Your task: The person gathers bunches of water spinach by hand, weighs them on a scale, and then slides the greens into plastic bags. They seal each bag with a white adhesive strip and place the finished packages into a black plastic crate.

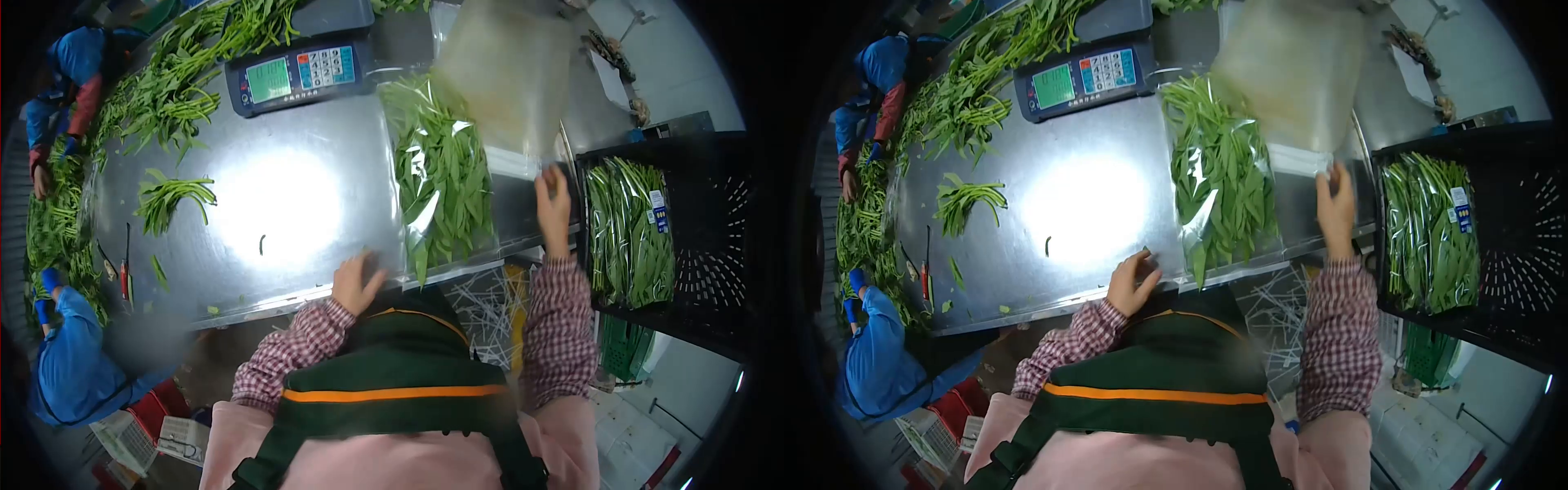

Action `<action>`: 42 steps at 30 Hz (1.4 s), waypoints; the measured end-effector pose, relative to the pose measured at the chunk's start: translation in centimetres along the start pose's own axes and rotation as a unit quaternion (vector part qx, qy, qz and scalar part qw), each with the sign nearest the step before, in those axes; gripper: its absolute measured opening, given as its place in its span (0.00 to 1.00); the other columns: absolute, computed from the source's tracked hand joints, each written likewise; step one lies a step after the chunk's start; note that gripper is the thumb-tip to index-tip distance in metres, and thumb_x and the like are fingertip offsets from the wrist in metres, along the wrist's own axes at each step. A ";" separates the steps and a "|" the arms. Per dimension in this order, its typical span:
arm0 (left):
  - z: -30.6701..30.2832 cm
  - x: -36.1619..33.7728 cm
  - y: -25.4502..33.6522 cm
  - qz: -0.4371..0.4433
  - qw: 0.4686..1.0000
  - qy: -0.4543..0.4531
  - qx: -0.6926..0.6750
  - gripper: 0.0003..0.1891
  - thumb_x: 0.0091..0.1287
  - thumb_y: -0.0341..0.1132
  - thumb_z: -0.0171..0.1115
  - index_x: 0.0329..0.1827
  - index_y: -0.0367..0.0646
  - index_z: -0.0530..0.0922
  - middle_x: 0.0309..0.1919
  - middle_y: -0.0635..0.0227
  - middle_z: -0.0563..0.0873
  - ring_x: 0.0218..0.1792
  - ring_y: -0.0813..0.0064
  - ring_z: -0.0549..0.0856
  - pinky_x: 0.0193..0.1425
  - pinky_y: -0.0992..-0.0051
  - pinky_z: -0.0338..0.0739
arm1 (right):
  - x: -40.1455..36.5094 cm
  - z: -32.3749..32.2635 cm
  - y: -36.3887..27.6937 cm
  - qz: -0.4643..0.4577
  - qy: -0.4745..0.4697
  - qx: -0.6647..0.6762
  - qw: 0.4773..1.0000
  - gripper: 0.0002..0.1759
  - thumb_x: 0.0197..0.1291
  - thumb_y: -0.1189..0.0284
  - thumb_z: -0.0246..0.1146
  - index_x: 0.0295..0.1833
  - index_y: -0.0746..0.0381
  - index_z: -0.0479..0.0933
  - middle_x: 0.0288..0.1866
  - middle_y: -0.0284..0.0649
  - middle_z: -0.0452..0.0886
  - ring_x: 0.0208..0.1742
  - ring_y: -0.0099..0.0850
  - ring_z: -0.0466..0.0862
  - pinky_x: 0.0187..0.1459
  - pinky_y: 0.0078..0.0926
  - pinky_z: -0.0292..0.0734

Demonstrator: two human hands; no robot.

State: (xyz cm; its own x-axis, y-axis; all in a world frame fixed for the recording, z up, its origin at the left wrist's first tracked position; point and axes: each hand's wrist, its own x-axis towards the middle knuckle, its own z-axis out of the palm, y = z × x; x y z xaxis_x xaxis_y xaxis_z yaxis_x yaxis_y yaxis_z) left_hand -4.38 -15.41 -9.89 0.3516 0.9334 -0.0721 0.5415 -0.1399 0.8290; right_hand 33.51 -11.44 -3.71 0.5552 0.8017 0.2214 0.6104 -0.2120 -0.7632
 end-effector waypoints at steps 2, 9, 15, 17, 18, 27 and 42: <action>2.8 0.7 -0.3 0.032 0.995 -0.046 0.077 0.17 0.60 0.42 0.60 0.44 0.37 0.78 0.34 0.56 0.82 0.34 0.59 0.80 0.43 0.68 0.74 | -4.9 0.4 3.7 0.068 -0.108 -0.258 0.958 0.27 0.58 0.66 0.60 0.60 0.68 0.65 0.45 0.45 0.79 0.46 0.34 0.78 0.48 0.27 0.70; 3.2 -0.9 3.7 -0.204 0.902 -0.136 -0.356 0.13 0.70 0.37 0.49 0.40 0.35 0.76 0.33 0.67 0.83 0.31 0.82 0.82 0.32 0.84 0.76 | -8.9 -1.8 -2.1 0.188 -0.180 0.248 0.933 0.24 0.56 0.76 0.59 0.60 0.67 0.65 0.32 0.36 0.77 0.36 0.23 0.77 0.38 0.21 0.73; 6.6 -5.0 3.1 -0.257 0.915 -0.122 -0.286 0.15 0.67 0.39 0.53 0.43 0.33 0.78 0.30 0.65 0.84 0.32 0.82 0.82 0.34 0.81 0.75 | -10.7 -4.6 4.1 0.028 -0.151 -0.135 0.979 0.14 0.57 0.77 0.59 0.50 0.66 0.72 0.35 0.37 0.77 0.35 0.25 0.78 0.35 0.24 0.74; 6.7 -5.9 3.3 -0.202 0.960 -0.042 -0.187 0.14 0.65 0.38 0.56 0.40 0.33 0.80 0.27 0.65 0.84 0.30 0.85 0.79 0.34 0.80 0.73 | -13.5 -3.4 -1.0 0.036 -0.193 0.000 0.981 0.09 0.54 0.78 0.60 0.43 0.64 0.75 0.35 0.40 0.78 0.35 0.32 0.78 0.37 0.26 0.73; 6.7 -6.1 3.0 -0.222 0.959 -0.063 -0.162 0.14 0.66 0.38 0.56 0.40 0.32 0.80 0.28 0.66 0.85 0.29 0.85 0.79 0.33 0.82 0.73 | -15.0 -2.2 -3.1 -0.048 -0.263 0.031 0.963 0.09 0.53 0.78 0.61 0.41 0.63 0.75 0.35 0.40 0.78 0.36 0.33 0.77 0.39 0.27 0.72; 6.7 -7.0 3.5 -0.311 0.880 -0.039 -0.356 0.14 0.67 0.37 0.54 0.40 0.32 0.80 0.32 0.69 0.84 0.32 0.84 0.79 0.38 0.83 0.74 | -21.8 4.4 -5.1 -0.314 -0.364 -0.008 0.877 0.07 0.47 0.75 0.63 0.34 0.60 0.74 0.29 0.36 0.71 0.35 0.34 0.75 0.40 0.31 0.65; 6.8 -8.5 4.3 -0.273 0.902 -0.064 -0.327 0.17 0.64 0.36 0.60 0.48 0.29 0.76 0.39 0.61 0.84 0.39 0.80 0.82 0.46 0.82 0.76 | -27.7 -14.9 12.4 -0.066 -0.633 -0.297 0.712 0.10 0.57 0.73 0.55 0.44 0.60 0.77 0.38 0.42 0.79 0.41 0.39 0.79 0.42 0.33 0.72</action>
State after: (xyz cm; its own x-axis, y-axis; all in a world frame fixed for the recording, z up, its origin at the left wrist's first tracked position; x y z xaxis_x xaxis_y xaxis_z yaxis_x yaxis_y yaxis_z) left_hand 0.12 -26.22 -9.47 0.2764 0.7527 -0.5976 0.1079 0.5936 0.7975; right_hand 34.12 -44.59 -10.26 -0.2548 0.6174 -0.7442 0.9498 0.0151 -0.3126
